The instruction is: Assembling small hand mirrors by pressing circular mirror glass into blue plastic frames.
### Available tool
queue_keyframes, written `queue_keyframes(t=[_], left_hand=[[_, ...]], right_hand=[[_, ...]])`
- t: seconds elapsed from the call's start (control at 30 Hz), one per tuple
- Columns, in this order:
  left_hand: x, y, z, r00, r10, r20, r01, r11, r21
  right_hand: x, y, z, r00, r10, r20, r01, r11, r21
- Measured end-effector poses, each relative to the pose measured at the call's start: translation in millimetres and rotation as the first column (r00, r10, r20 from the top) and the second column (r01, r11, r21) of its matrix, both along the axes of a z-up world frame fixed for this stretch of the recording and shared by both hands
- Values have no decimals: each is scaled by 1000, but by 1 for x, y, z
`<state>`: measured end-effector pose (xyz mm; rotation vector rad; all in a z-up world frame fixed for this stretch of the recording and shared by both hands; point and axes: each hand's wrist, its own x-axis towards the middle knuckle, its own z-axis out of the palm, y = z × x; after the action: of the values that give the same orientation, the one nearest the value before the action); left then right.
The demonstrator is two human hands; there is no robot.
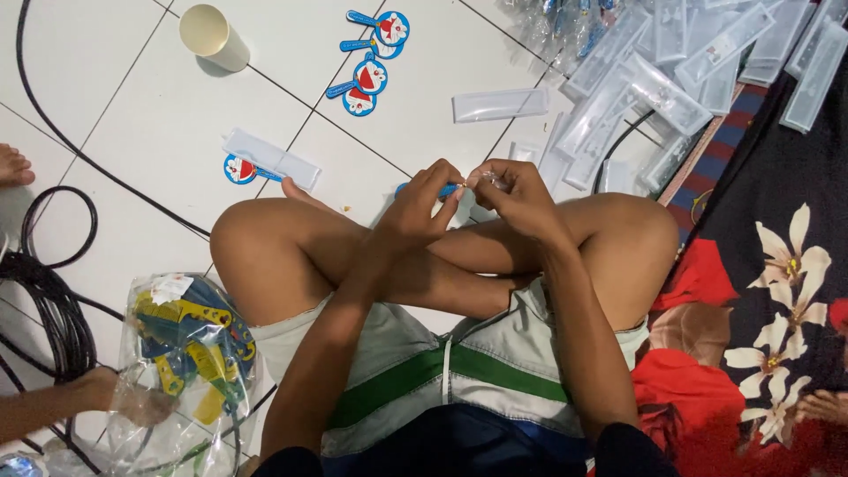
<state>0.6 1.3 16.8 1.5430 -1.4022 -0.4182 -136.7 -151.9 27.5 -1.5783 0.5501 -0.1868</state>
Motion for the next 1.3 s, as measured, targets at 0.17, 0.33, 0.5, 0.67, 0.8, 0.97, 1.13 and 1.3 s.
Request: queue_keyframes(t=[0.17,0.33,0.5,0.67,0.8,0.97,1.13,1.3], left_hand=[[-1,-4,-8,990,10,-138,-7,1000,25],[0,-10,-11,990,67,-123,-63,997,39],[2,-15,-9,977,64,-205,-48,996,79],[2,-19,-16,958,73,-276,-36,990,139],[3,-20,0,933,86,-350,-8,976,217],[1,-22,-6,953,80,-293,-27,983,183],[1,-25,-12,958,76,-278,-19,979,203],[-1,-24,-5,996,53,-69,-30,956,293]], right_hand=[[1,-5,-5,1000,-9,30,7,997,79],[5,-8,-12,998,-24,50,15,985,173],[7,-13,-8,999,-15,51,5,982,191],[7,-17,-10,998,-10,68,-4,979,206],[6,-19,-13,998,-5,66,-8,978,209],[7,-20,-11,999,-13,50,1,975,223],[8,-21,-14,999,-18,42,7,968,250],[12,-16,-9,998,-61,-15,63,953,296]])
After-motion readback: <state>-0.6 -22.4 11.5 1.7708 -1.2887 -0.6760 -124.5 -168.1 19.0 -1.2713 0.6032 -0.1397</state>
